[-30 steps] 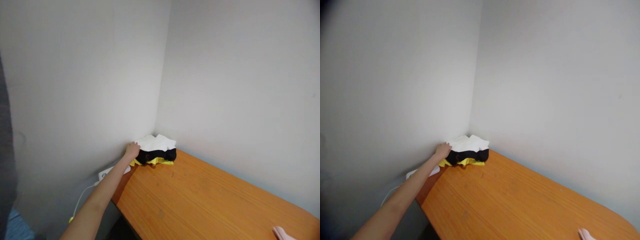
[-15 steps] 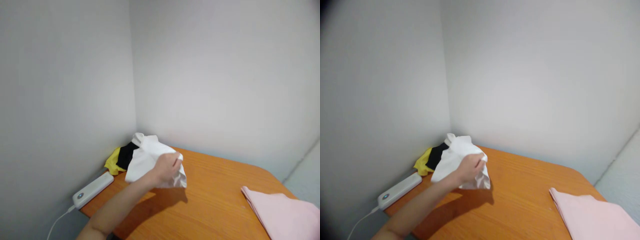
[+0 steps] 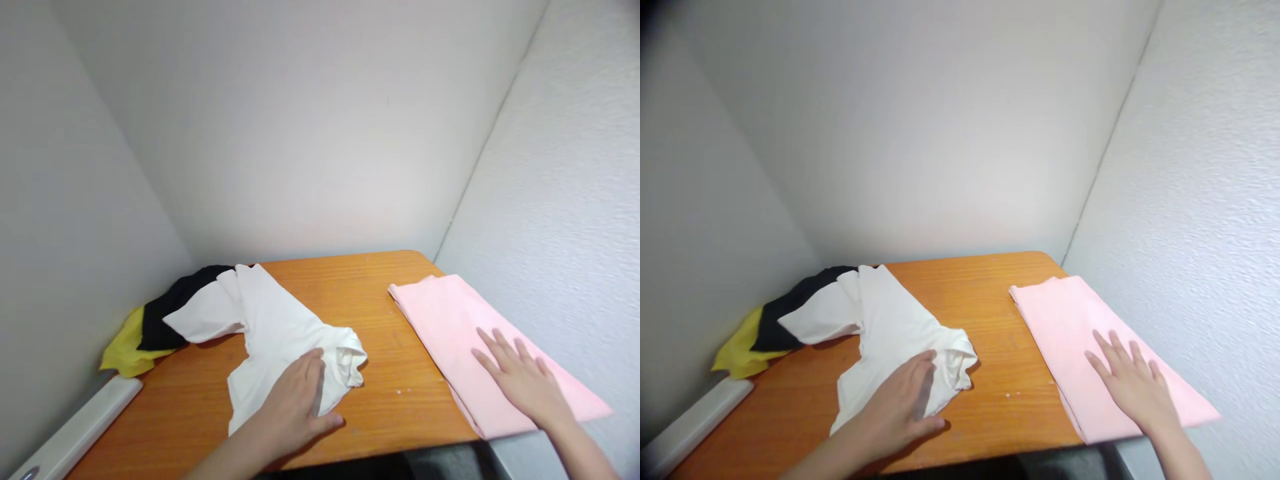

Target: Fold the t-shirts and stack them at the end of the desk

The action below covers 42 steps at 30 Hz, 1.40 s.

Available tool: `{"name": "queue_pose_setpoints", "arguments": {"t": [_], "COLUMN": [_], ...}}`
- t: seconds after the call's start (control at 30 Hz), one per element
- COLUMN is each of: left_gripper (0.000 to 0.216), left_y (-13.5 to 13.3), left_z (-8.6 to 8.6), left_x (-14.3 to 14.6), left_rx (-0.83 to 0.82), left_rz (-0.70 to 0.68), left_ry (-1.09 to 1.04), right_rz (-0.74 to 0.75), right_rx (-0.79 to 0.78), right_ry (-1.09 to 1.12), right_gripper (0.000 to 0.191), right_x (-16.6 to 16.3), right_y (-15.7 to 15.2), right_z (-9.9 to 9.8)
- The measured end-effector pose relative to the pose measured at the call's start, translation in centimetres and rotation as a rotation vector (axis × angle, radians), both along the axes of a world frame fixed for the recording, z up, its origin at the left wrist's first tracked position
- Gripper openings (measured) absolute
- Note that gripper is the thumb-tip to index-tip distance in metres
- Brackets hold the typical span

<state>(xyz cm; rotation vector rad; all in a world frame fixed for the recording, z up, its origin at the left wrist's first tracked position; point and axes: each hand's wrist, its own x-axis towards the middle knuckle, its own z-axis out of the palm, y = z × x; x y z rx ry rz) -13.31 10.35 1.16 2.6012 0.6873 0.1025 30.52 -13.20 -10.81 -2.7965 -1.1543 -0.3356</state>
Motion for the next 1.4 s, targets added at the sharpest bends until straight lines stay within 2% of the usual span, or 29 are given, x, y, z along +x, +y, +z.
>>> {"name": "queue_pose_setpoints", "arguments": {"t": [0.07,0.13,0.23,0.3,0.33,0.4,0.47,0.53,0.63,0.77,0.87,0.97,1.03,1.13,1.2,1.3,1.4], "left_gripper": [0.064,0.047,0.032,0.035,0.037,0.039,0.039,0.039,0.040,0.041,0.044,0.045,0.044,0.038,0.034,0.031,0.030], "left_y": [-0.6,-0.9,-0.6,-0.1,0.2,0.7,0.9,0.7,-0.3,-2.5,-3.8,-4.1,-3.6,-2.1,-0.7,1.5,3.0], "left_z": [-1.1,-2.1,-2.8,-2.8,-2.7,-2.5,-2.3,-2.2,-2.2,-2.7,-2.8,-2.2,-1.2,1.0,3.0,6.5,10.5], "left_x": [0.2,0.5,0.6,0.5,0.4,0.2,0.1,0.1,0.1,0.1,-0.1,-0.7,-1.3,-2.8,-4.1,-6.2,-8.0], "left_rx": [0.086,0.151,0.142,0.050,-0.010,-0.132,-0.243,-0.337,-0.411,-0.446,-0.526,-0.583,-0.567,-0.496,-0.408,-0.209,0.019], "left_rz": [-0.019,-0.025,-0.006,0.048,0.086,0.165,0.207,0.222,0.267,0.297,0.284,0.368,0.416,0.424,0.475,0.576,0.570], "left_ry": [0.027,0.004,-0.105,-0.183,-0.219,-0.291,-0.369,-0.447,-0.539,-0.564,-0.572,-0.629,-0.680,-0.786,-0.903,-1.017,-1.006], "right_rz": [0.020,0.008,-0.013,0.073,0.152,0.322,0.365,0.375,0.407,0.435,0.483,0.530,0.561,0.607,0.613,0.622,0.597], "right_rx": [-0.036,-0.015,0.154,0.304,0.348,0.331,0.321,0.330,0.385,0.539,0.634,0.705,0.721,0.683,0.684,0.733,0.811], "right_ry": [0.013,-0.020,-0.164,-0.146,-0.067,0.131,0.236,0.313,0.466,0.705,0.845,0.925,0.947,0.938,0.900,0.803,0.635], "right_gripper": [0.068,0.069,0.068,0.058,0.052,0.045,0.045,0.045,0.040,0.035,0.031,0.030,0.031,0.032,0.032,0.029,0.029], "right_x": [-0.1,-1.2,-5.4,-9.9,-12.5,-17.8,-22.5,-25.8,-28.4,-29.2,-29.2,-28.7,-27.7,-25.3,-23.3,-20.4,-18.0], "right_y": [0.3,0.7,2.3,4.0,5.0,6.8,8.4,9.7,11.4,13.1,13.2,12.4,11.8,10.9,10.4,10.2,10.4], "right_z": [0.5,1.7,4.5,6.1,6.7,7.2,7.3,7.4,7.5,7.5,7.1,7.0,7.4,8.8,10.4,13.3,16.2]}}
